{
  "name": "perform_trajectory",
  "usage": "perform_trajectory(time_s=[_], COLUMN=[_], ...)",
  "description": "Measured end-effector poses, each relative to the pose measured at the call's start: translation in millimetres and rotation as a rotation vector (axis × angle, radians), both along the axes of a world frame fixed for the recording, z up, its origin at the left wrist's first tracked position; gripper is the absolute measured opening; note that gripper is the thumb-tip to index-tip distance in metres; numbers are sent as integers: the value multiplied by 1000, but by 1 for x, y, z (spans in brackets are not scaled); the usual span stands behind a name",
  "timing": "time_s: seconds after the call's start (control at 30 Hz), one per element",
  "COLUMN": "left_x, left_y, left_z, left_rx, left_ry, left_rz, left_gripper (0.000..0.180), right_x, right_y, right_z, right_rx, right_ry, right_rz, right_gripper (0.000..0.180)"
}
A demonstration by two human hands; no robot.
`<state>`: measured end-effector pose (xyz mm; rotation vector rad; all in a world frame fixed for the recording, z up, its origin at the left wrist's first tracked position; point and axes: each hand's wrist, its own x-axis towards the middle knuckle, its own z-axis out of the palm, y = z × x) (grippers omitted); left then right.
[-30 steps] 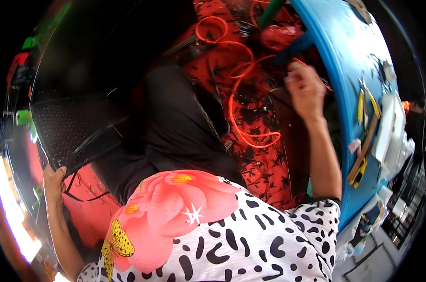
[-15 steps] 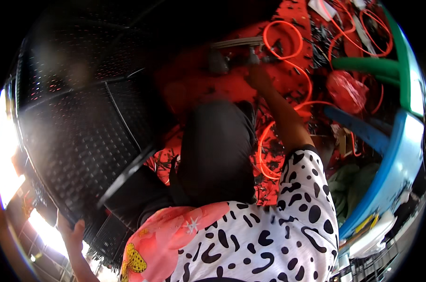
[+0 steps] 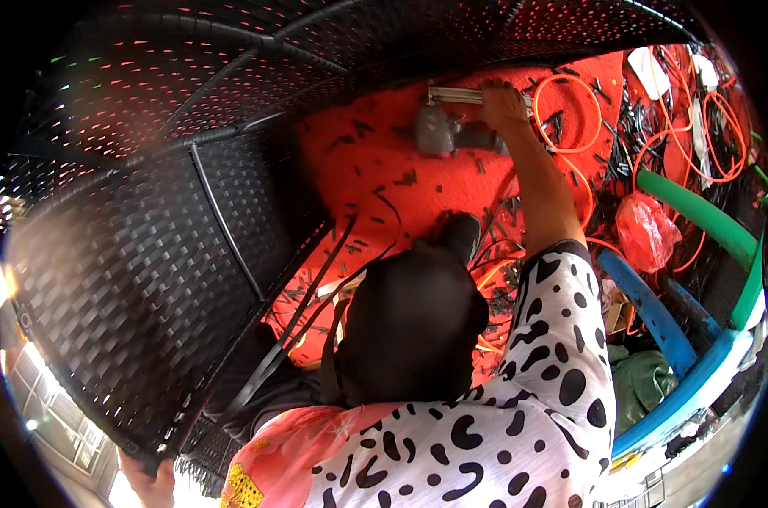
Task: The person weaves black plastic strips into a furniture frame, cutting them with shears and securing them with a staple gun. They use a flat tool to tuck the ends of the strips into the mesh.
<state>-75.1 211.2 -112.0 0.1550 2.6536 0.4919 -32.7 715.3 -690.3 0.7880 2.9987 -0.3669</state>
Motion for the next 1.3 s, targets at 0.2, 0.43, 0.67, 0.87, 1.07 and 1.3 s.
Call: perform_trajectory(time_s=[0.2,0.43,0.67,0.87,1.07,1.3], left_x=[2,7,8,-27,-64,-70], left_y=[-4,16,5,-31,-108,-284], left_z=[4,-5,17,28,94,238], left_rx=[-29,37,-55,-481,109,58], left_ry=[-12,20,-76,-109,152,55], left_rz=[-4,46,163,98,-679,-677], left_gripper=[60,58,67,50,39,30], right_x=[-20,16,25,71,197,193], right_y=[-3,-43,-77,-100,-244,-486], right_z=[18,20,-12,104,344,655], right_rx=[-106,-186,3,-28,-171,-335], right_ry=[-297,-128,-259,-230,-5,605], right_rz=[24,104,102,39,-205,50], right_gripper=[36,57,63,53,48,27])
